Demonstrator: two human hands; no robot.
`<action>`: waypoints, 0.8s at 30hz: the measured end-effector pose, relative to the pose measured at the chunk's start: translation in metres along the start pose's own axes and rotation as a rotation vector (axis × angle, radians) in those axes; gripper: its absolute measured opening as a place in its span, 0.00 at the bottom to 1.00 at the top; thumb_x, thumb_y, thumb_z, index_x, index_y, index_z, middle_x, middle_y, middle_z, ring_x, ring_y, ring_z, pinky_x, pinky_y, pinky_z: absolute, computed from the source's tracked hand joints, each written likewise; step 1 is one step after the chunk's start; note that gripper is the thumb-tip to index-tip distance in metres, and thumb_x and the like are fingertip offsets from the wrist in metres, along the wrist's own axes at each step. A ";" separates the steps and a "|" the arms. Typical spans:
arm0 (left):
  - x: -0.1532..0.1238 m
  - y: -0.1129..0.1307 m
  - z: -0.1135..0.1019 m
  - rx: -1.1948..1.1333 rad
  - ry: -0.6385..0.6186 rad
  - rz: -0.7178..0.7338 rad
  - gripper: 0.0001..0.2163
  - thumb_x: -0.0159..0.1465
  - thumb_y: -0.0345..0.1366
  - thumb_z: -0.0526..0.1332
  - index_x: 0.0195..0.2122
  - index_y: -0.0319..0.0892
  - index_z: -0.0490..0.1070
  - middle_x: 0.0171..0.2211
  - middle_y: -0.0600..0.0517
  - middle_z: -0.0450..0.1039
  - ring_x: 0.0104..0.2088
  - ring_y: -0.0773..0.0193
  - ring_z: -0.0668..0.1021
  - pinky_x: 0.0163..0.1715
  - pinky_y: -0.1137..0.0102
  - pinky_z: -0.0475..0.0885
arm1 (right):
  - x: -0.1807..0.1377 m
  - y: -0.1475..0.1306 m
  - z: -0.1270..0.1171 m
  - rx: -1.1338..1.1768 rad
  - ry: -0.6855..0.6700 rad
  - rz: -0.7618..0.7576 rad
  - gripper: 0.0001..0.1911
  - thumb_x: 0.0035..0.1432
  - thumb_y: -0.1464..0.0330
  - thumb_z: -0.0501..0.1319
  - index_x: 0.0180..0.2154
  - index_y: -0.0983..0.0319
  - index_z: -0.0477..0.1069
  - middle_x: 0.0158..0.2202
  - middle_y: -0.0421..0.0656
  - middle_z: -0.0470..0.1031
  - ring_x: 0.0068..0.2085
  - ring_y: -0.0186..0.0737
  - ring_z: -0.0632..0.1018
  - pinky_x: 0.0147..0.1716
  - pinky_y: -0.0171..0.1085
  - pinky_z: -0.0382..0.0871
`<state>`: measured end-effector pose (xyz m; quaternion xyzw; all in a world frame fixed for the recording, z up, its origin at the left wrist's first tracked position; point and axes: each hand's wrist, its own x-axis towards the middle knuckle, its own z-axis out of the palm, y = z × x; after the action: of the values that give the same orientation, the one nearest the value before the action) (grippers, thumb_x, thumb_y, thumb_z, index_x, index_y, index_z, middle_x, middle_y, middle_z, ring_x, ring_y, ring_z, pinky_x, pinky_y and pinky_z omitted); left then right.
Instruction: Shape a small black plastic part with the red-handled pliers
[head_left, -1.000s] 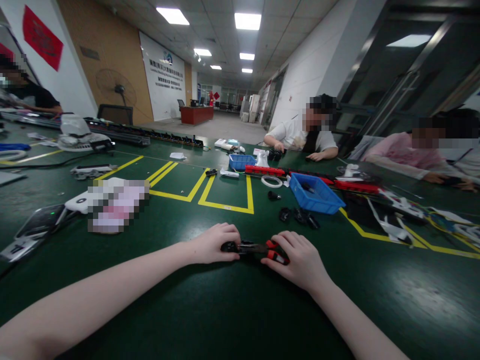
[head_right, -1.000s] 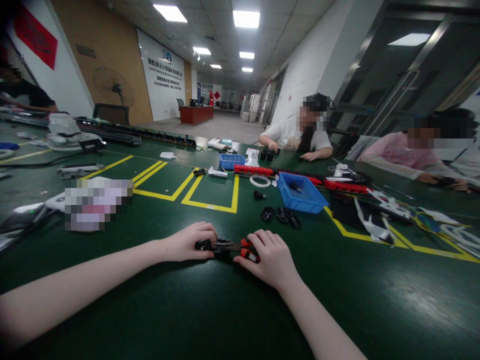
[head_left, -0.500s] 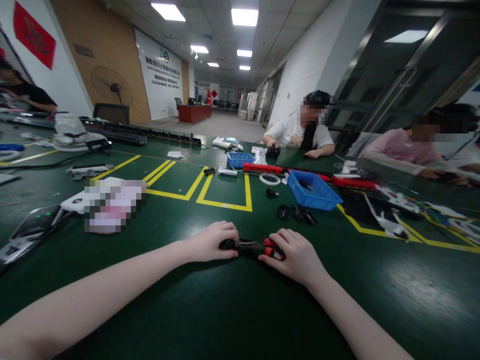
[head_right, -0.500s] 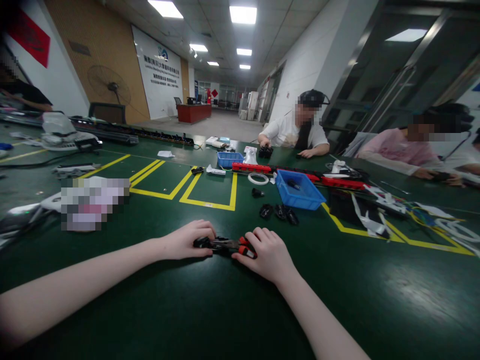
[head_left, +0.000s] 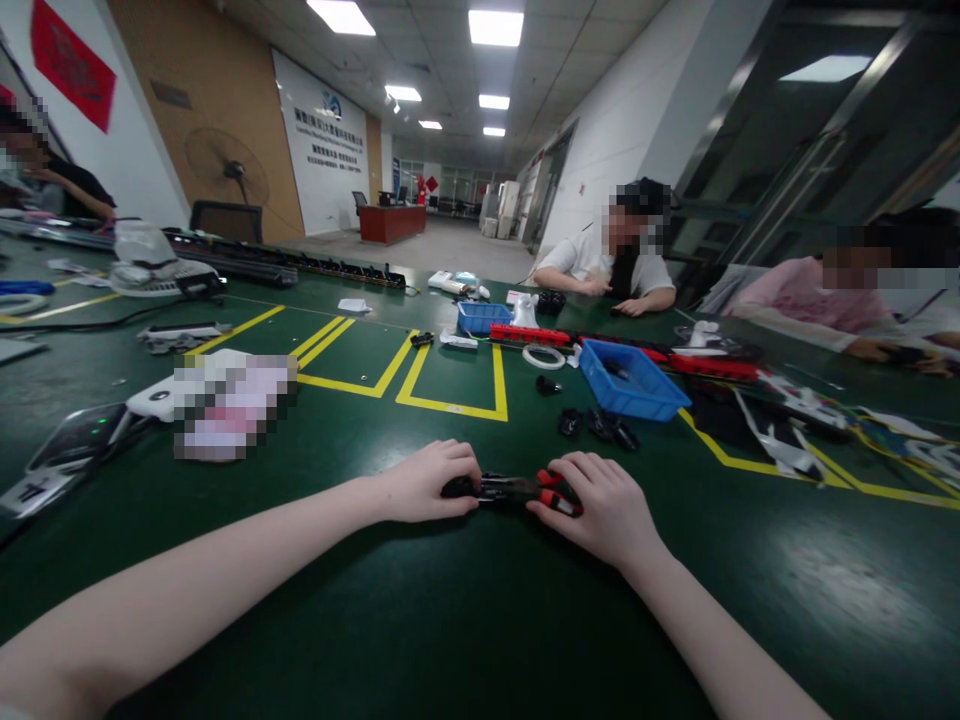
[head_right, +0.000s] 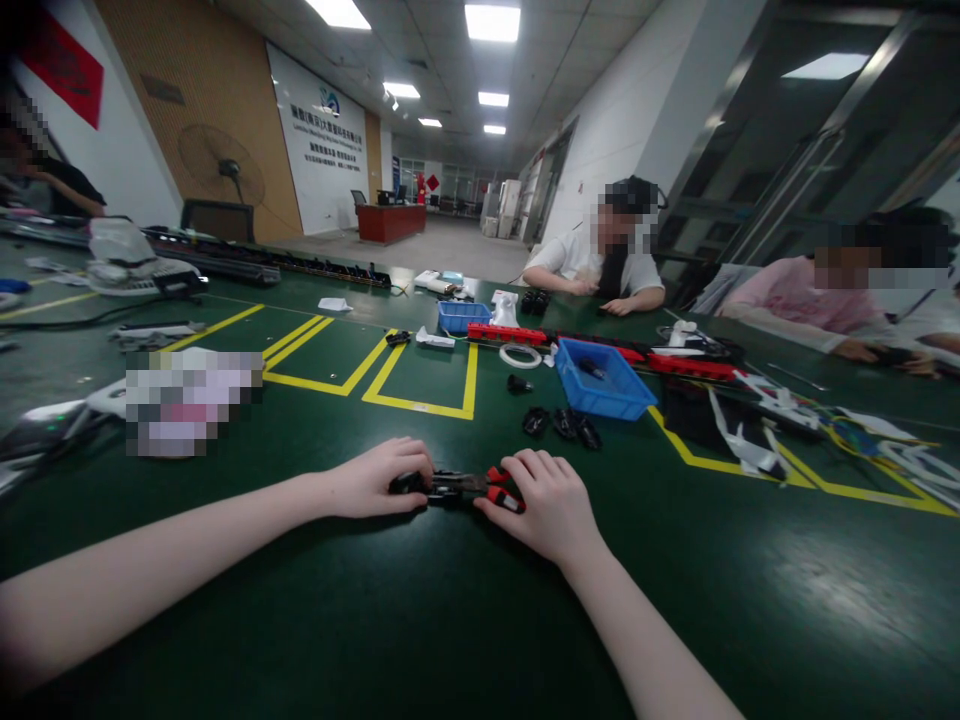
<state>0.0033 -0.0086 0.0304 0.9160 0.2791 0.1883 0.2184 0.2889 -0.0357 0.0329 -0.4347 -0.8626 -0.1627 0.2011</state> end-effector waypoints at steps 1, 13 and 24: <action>0.000 -0.001 0.000 0.000 0.001 0.000 0.07 0.65 0.38 0.63 0.41 0.42 0.70 0.43 0.49 0.71 0.44 0.58 0.73 0.44 0.65 0.67 | 0.000 0.000 0.000 0.006 0.003 0.002 0.22 0.59 0.52 0.61 0.42 0.64 0.73 0.39 0.50 0.77 0.39 0.47 0.76 0.38 0.42 0.66; 0.001 -0.007 0.003 -0.002 0.006 0.023 0.10 0.65 0.41 0.64 0.43 0.42 0.72 0.44 0.49 0.71 0.44 0.58 0.73 0.44 0.65 0.66 | 0.003 -0.010 0.001 0.024 -0.009 -0.007 0.23 0.59 0.51 0.61 0.42 0.65 0.74 0.40 0.51 0.77 0.40 0.47 0.76 0.39 0.42 0.65; 0.002 -0.009 0.004 -0.033 0.007 0.005 0.10 0.64 0.41 0.66 0.43 0.43 0.72 0.44 0.49 0.71 0.45 0.58 0.73 0.44 0.64 0.67 | 0.003 -0.009 0.002 0.058 -0.054 -0.014 0.20 0.59 0.52 0.61 0.40 0.62 0.75 0.36 0.48 0.76 0.36 0.44 0.75 0.34 0.41 0.66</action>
<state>0.0031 -0.0024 0.0230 0.9123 0.2742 0.1965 0.2322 0.2798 -0.0374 0.0318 -0.4268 -0.8751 -0.1273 0.1892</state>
